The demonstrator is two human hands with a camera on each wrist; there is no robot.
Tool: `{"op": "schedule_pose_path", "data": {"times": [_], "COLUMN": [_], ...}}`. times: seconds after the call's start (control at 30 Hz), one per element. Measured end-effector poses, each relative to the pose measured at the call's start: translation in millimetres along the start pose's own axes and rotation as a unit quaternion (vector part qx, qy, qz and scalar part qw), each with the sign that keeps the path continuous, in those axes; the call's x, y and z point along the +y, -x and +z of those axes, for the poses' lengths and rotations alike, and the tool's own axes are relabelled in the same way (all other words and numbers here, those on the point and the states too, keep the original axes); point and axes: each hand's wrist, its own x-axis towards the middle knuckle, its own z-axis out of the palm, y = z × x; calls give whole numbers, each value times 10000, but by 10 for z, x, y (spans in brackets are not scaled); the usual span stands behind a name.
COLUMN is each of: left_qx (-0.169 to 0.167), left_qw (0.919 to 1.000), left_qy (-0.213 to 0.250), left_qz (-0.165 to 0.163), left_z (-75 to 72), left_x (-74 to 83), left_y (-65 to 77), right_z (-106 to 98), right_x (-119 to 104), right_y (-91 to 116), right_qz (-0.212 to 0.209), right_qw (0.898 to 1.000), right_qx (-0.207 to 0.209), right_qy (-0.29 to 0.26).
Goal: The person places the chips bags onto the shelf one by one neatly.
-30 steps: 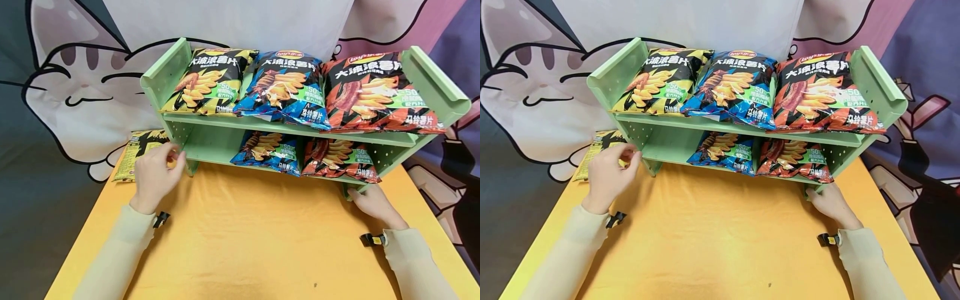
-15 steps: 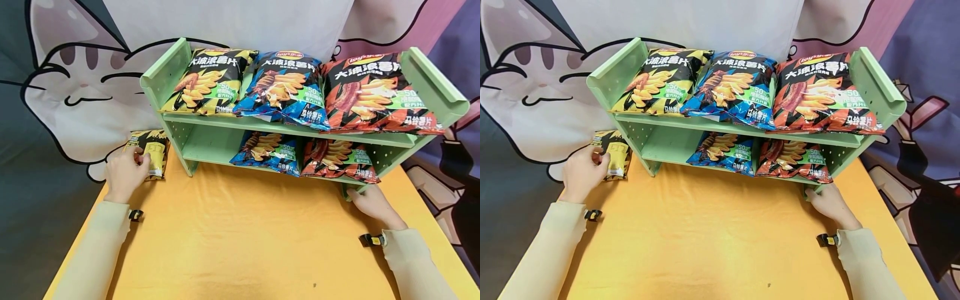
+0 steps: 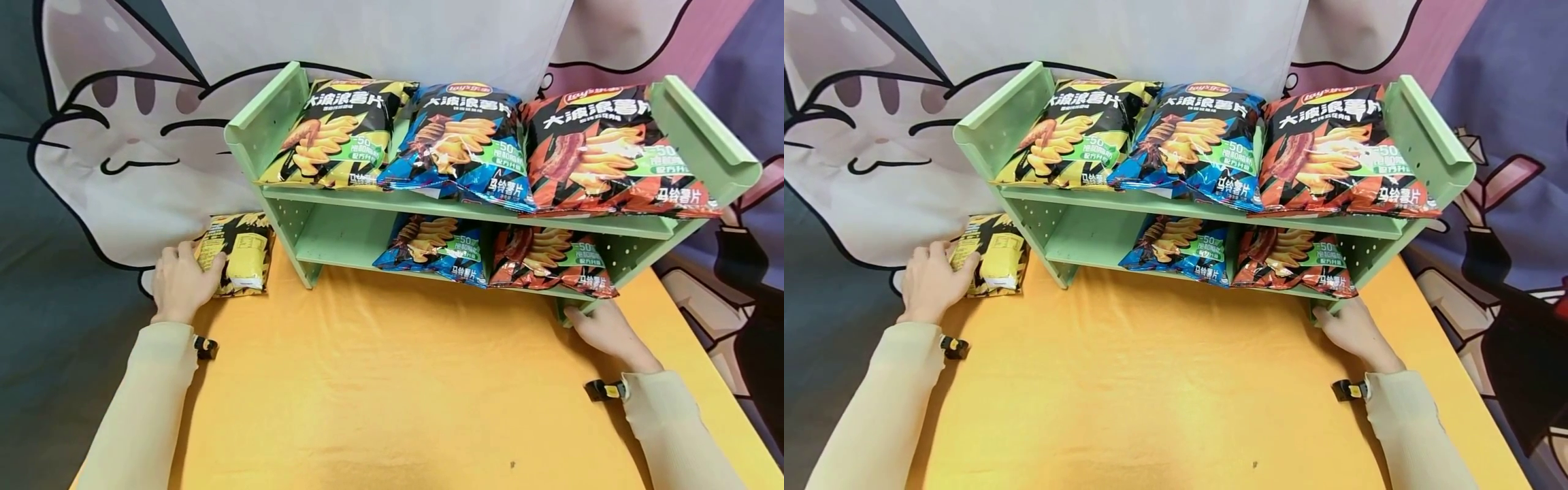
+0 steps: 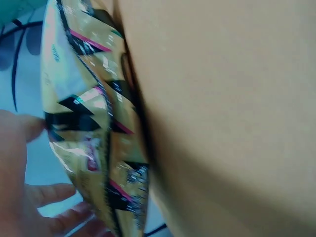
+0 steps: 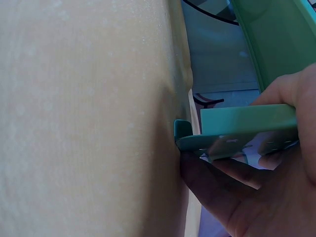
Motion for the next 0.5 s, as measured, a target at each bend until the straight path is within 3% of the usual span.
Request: {"op": "schedule_pose_path", "data": {"times": [0.17, 0.33, 0.5], "left_qx": [-746, -1049, -1248], "left_qw": [9967, 9928, 9903], "left_qy": [76, 420, 471], "left_qz": [-312, -403, -390], "left_z": [18, 65, 99], "left_x": [-94, -170, -212], "left_y": [-39, -61, -81], "right_z": [-9, 0, -4], "right_x": [9, 18, 22], "right_y": [-6, -13, -10], "right_qz": [107, 100, 133], "right_qw": [9999, 9999, 9998], "right_qx": [-69, -73, -82], "right_qy": [75, 47, 82]}}
